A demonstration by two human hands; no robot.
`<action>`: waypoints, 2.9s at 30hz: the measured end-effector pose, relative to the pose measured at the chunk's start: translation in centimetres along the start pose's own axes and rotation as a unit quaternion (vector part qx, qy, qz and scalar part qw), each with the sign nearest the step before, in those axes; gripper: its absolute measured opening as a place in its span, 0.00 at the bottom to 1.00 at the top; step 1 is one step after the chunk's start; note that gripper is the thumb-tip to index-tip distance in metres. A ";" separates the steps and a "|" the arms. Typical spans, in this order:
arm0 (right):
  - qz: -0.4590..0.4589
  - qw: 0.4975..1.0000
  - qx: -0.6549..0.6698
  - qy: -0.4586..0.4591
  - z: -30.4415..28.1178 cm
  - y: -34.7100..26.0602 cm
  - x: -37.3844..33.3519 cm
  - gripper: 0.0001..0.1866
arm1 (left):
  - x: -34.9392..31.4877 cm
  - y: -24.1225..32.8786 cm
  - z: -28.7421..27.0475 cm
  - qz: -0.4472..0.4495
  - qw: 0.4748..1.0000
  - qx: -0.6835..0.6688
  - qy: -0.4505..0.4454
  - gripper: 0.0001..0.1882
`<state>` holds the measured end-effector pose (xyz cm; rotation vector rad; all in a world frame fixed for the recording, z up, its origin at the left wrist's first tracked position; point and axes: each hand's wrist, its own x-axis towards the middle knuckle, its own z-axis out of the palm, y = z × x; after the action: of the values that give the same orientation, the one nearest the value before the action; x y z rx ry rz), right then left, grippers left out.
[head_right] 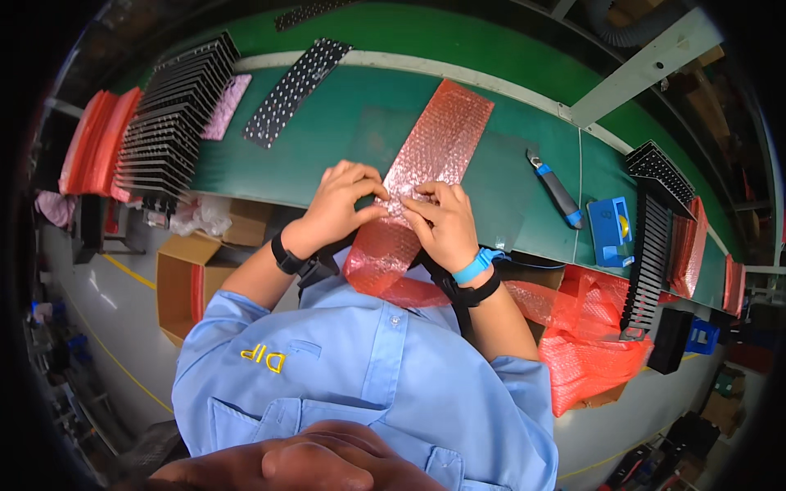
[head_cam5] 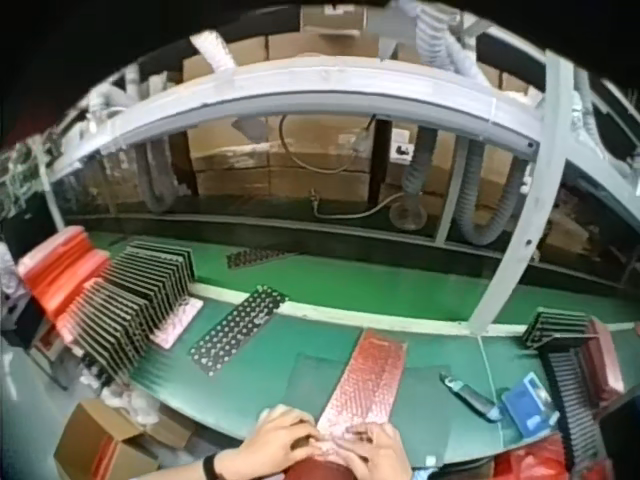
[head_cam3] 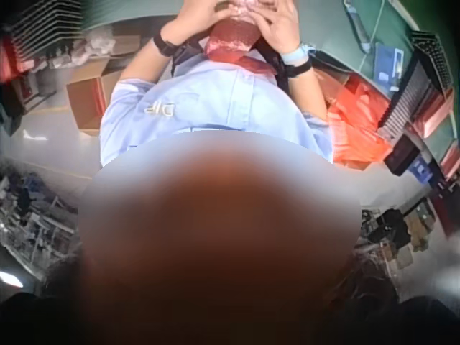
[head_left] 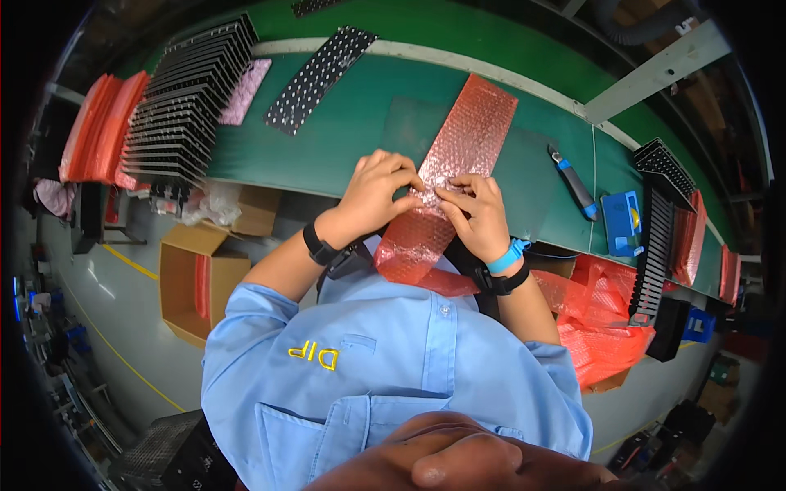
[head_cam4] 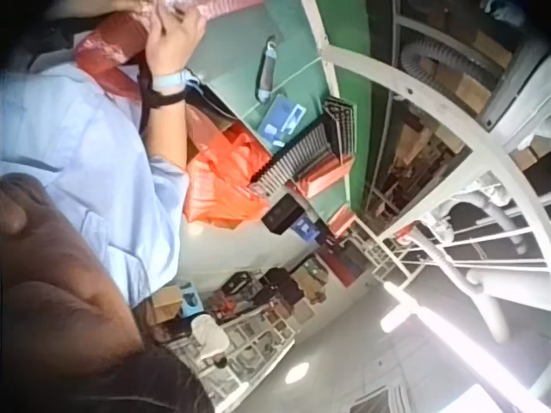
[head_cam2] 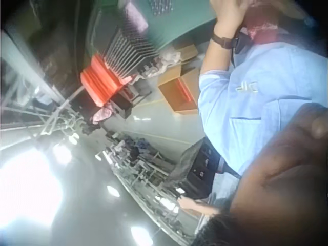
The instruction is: The recorder is wrapping electronic components in red bubble wrap and organizing them.
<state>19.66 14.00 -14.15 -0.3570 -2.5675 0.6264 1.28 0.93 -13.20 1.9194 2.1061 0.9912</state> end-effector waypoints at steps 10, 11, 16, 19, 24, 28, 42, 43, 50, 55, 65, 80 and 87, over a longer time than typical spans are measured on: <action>0.020 0.999 0.027 0.017 -1.4 -0.3 0.3 0.23 | 17.1 -13.2 -9.2 -0.118 0.975 0.186 -0.027 0.14; 0.022 0.999 0.035 0.010 -1.5 -0.3 0.4 0.23 | 19.6 -16.6 -10.3 -0.164 0.956 0.241 -0.011 0.17; 0.021 0.999 0.048 -0.002 -1.7 0.0 0.7 0.23 | 24.1 -33.7 -12.5 -0.186 0.874 0.431 0.125 0.28; 0.020 0.999 0.049 -0.003 -1.6 0.3 1.1 0.23 | 24.1 -38.5 -12.9 -0.225 0.934 0.275 0.034 0.25; 0.028 0.999 0.040 -0.017 -1.5 0.4 0.7 0.25 | 27.5 -34.8 -12.6 -0.200 0.907 0.362 -0.073 0.22; 0.025 0.997 0.079 -0.007 -2.4 -0.1 1.1 0.22 | 27.8 -28.6 -15.0 -0.138 0.896 0.416 0.069 0.16; 0.191 0.906 0.376 0.038 -1.7 1.9 1.1 0.17 | 1.0 1.9 -0.6 -0.238 0.831 -0.499 -0.056 0.15; 0.187 0.909 0.371 0.031 -1.4 2.1 0.9 0.17 | 0.6 1.6 0.1 -0.124 0.937 -0.328 -0.010 0.14; 0.277 0.829 0.473 0.116 0.6 3.0 1.4 0.13 | -2.4 0.6 2.7 0.051 0.989 0.019 0.139 0.10; 0.289 0.833 0.460 0.100 -0.3 2.8 3.3 0.16 | -3.0 -0.7 3.8 0.034 0.981 -0.059 0.179 0.16; 0.248 0.951 -0.154 -0.104 -6.4 2.7 9.9 0.24 | -3.0 -0.2 3.1 0.005 0.982 -0.064 0.178 0.19; 0.204 0.978 -0.012 -0.049 -3.1 19.1 15.4 0.24 | -2.5 -0.1 3.3 -0.036 0.978 -0.108 0.175 0.17; 0.258 0.958 -0.070 -0.106 -5.0 16.1 16.6 0.21 | -2.5 -0.1 3.0 -0.055 0.978 -0.107 0.173 0.16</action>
<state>10.14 35.54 -11.77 -1.0863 -2.7378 0.6886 3.17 -0.27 -16.45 1.6040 2.1359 1.5497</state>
